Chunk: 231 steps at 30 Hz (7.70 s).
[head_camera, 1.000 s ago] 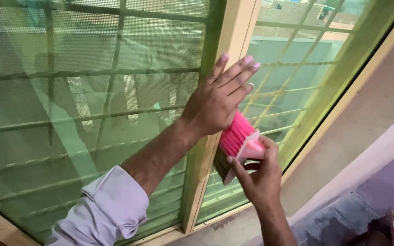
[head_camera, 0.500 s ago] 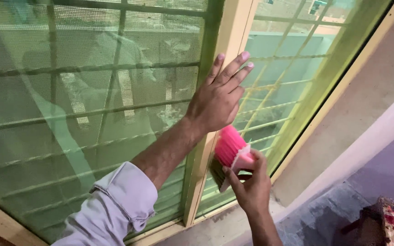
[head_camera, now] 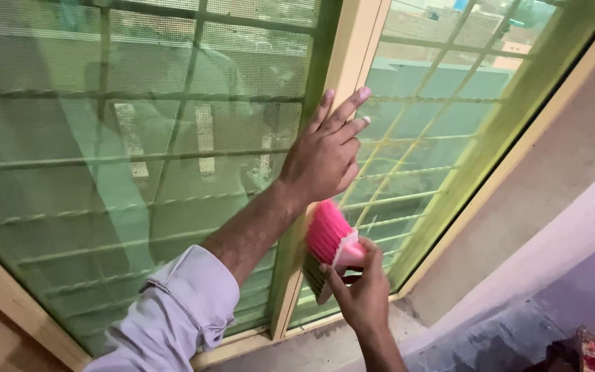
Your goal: The person uses a small pink and green brush to scrub the frame and screen of a window. They move around the room briefly before returning to continue scrubbing the window frame and screen.
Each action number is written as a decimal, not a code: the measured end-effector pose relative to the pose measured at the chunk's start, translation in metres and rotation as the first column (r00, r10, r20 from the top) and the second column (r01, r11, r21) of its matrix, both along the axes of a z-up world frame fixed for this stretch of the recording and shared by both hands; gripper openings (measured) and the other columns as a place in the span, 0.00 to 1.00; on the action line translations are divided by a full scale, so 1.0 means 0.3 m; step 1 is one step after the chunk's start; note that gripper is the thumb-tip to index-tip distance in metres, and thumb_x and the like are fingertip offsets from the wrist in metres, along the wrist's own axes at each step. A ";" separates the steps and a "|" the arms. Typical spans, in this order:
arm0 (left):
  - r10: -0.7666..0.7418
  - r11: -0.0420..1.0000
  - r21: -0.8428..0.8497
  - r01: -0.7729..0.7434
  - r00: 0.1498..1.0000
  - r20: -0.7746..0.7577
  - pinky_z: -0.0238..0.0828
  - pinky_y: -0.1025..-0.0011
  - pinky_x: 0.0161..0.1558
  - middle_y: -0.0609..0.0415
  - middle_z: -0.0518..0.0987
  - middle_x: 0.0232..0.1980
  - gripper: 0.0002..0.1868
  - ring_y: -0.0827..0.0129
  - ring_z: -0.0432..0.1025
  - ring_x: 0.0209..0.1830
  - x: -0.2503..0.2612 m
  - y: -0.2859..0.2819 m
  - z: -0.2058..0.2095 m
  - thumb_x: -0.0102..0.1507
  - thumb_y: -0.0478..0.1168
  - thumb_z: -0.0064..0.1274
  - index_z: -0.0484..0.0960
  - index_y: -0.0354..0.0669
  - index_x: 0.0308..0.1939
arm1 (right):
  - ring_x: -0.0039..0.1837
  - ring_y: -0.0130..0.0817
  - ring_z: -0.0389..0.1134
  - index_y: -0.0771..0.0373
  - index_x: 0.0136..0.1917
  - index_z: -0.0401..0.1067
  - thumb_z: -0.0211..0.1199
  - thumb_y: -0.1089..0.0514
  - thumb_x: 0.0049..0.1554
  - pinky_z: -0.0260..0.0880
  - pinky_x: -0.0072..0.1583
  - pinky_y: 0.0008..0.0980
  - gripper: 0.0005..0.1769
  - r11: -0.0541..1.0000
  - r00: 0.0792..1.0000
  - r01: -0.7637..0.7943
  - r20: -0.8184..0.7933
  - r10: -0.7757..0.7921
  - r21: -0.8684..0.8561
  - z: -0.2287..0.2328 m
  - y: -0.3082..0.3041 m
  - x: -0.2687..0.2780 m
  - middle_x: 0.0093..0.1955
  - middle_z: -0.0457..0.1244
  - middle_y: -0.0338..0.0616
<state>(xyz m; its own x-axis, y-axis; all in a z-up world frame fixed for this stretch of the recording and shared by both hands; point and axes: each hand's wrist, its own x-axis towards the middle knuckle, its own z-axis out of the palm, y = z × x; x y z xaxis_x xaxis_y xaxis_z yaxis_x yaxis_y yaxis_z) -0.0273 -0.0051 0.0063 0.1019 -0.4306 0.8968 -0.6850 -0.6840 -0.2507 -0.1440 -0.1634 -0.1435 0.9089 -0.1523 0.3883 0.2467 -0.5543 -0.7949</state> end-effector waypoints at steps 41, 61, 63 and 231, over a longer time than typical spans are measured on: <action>0.003 0.997 0.078 0.015 0.974 -0.229 0.58 0.66 0.77 0.53 0.58 0.82 0.22 0.68 0.46 0.85 -0.098 0.134 -0.170 0.68 0.38 0.40 0.79 0.34 0.62 | 0.39 0.41 0.75 0.69 0.70 0.55 0.76 0.54 0.46 0.77 0.39 0.36 0.47 0.995 0.996 -0.001 0.086 0.010 -0.098 0.066 0.054 -0.021 0.47 0.68 0.57; -0.401 0.912 -0.044 0.409 0.861 -0.314 0.51 0.60 0.82 0.42 0.59 0.81 0.26 0.54 0.45 0.85 -0.061 0.196 -0.183 0.63 0.33 0.43 0.74 0.23 0.65 | 0.45 0.44 0.73 0.67 0.71 0.53 0.75 0.53 0.46 0.79 0.43 0.37 0.48 0.997 0.979 0.057 0.199 -0.047 -0.045 -0.008 0.114 -0.008 0.59 0.63 0.58; -0.405 0.910 -0.050 0.411 0.860 -0.309 0.51 0.58 0.82 0.41 0.60 0.80 0.25 0.54 0.46 0.85 -0.059 0.188 -0.186 0.63 0.34 0.44 0.75 0.23 0.62 | 0.39 0.42 0.73 0.68 0.71 0.54 0.76 0.55 0.44 0.77 0.40 0.36 0.48 0.995 0.987 0.094 0.125 -0.097 0.028 0.014 0.116 -0.011 0.48 0.67 0.57; -0.250 0.965 -0.004 0.262 0.917 -0.312 0.52 0.63 0.84 0.57 0.48 0.86 0.35 0.58 0.42 0.87 0.022 0.197 -0.182 0.65 0.26 0.46 0.63 0.39 0.78 | 0.42 0.32 0.76 0.60 0.70 0.58 0.77 0.55 0.47 0.80 0.43 0.32 0.43 0.964 0.978 0.205 -0.011 -0.210 -0.168 0.032 0.149 -0.061 0.48 0.71 0.44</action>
